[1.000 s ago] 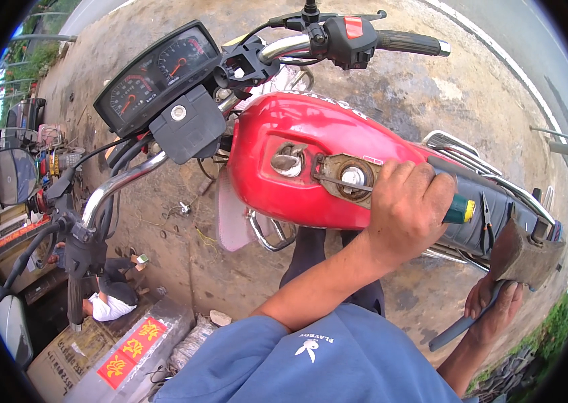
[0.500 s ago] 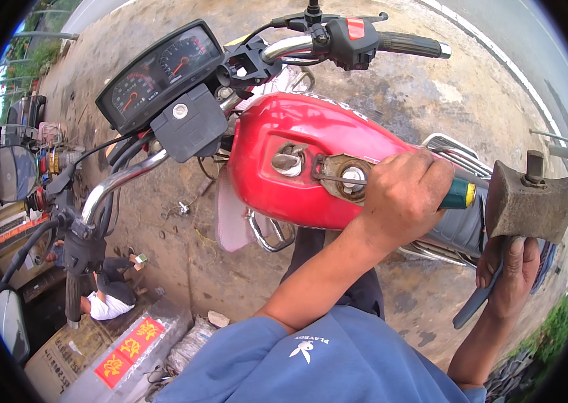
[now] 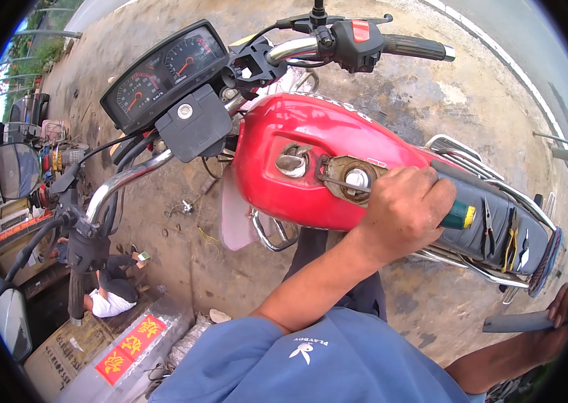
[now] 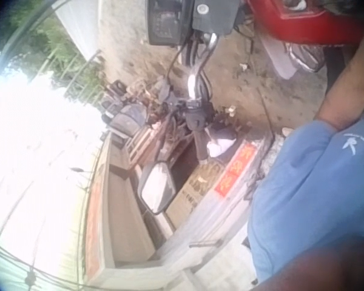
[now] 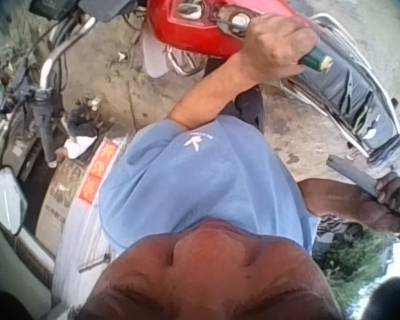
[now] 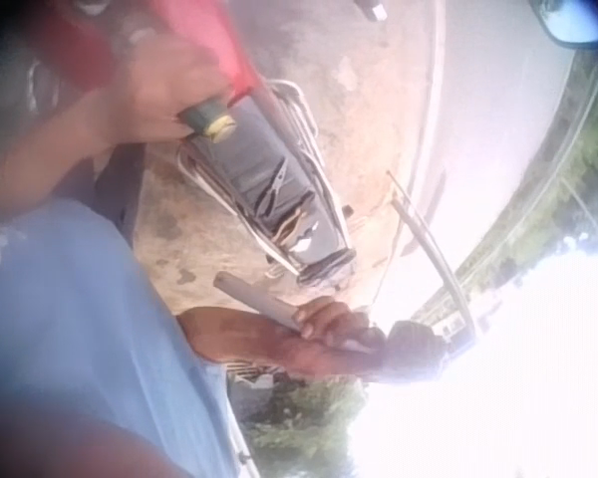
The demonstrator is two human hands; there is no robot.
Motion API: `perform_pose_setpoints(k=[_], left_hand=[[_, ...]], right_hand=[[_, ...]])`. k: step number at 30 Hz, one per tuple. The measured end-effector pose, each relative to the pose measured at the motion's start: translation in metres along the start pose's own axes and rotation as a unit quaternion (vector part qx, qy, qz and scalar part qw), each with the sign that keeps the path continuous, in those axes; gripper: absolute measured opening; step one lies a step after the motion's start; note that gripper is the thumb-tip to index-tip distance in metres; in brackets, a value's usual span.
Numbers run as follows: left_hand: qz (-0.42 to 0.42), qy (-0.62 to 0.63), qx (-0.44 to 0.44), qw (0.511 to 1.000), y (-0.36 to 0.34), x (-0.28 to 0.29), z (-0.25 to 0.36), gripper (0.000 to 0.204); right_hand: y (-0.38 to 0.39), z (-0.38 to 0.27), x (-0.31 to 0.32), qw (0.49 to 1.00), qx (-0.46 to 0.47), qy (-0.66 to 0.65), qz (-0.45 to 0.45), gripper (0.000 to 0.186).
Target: The person works on a motorcycle fuel tank cap by prying around the cap with a screwdriver, drilling into the hinge with a power drill, and gripping the hinge pin with needle-nose pliers.
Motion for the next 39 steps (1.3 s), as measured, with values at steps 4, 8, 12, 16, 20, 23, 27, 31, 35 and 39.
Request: perform_pose_setpoints(k=[4, 8, 12, 16, 20, 23, 27, 31, 35, 39], left_hand=[[-0.034, -0.059, 0.007, 0.998, 0.013, -0.007, -0.012, 0.028], [-0.004, -0.068, -0.016, 0.998, -0.001, 0.009, 0.018, 0.014], [0.001, -0.024, -0.012, 1.000, -0.009, 0.006, 0.040, 0.013], [0.009, -0.006, 0.007, 1.000, -0.002, 0.004, 0.032, 0.021], [0.027, -0.001, -0.019, 0.999, -0.002, 0.008, 0.029, 0.022], [0.019, 0.008, -0.016, 1.000, 0.003, 0.007, 0.031, 0.023], [0.036, 0.011, -0.015, 0.999, 0.004, 0.010, 0.027, 0.022], [0.038, -0.004, -0.015, 0.999, 0.012, 0.010, 0.023, 0.020], [0.034, 0.005, -0.015, 0.999, 0.012, 0.012, 0.021, 0.019], [0.042, 0.017, -0.018, 0.999, 0.012, 0.014, 0.022, 0.017]], right_hand=[[0.045, 0.125, -0.136, 0.944, -0.262, 0.143, -0.137, 0.029], [0.018, 0.132, -0.042, 0.971, -0.237, 0.033, -0.002, 0.035], [0.013, 0.111, -0.023, 0.979, -0.188, -0.055, 0.057, 0.036], [0.036, 0.129, -0.030, 0.975, -0.210, -0.043, 0.050, 0.038], [0.053, 0.152, -0.044, 0.968, -0.248, -0.031, 0.020, 0.041], [0.061, 0.157, -0.050, 0.970, -0.242, -0.018, 0.003, 0.040], [0.066, 0.161, -0.051, 0.968, -0.248, -0.028, -0.005, 0.039], [0.070, 0.160, -0.056, 0.969, -0.246, -0.019, -0.015, 0.039], [0.074, 0.163, -0.056, 0.968, -0.250, -0.016, -0.021, 0.039], [0.076, 0.163, -0.055, 0.967, -0.250, -0.019, -0.036, 0.039]])
Point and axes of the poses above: each hand's wrist, its own y-axis away from the middle knuckle, its own x-axis out of the back of the hand, z = x × y, the point moved 8 cm from there along -y, towards the middle knuckle, and after that the axes turned 15 degrees about -x, right-handed, at the moved point
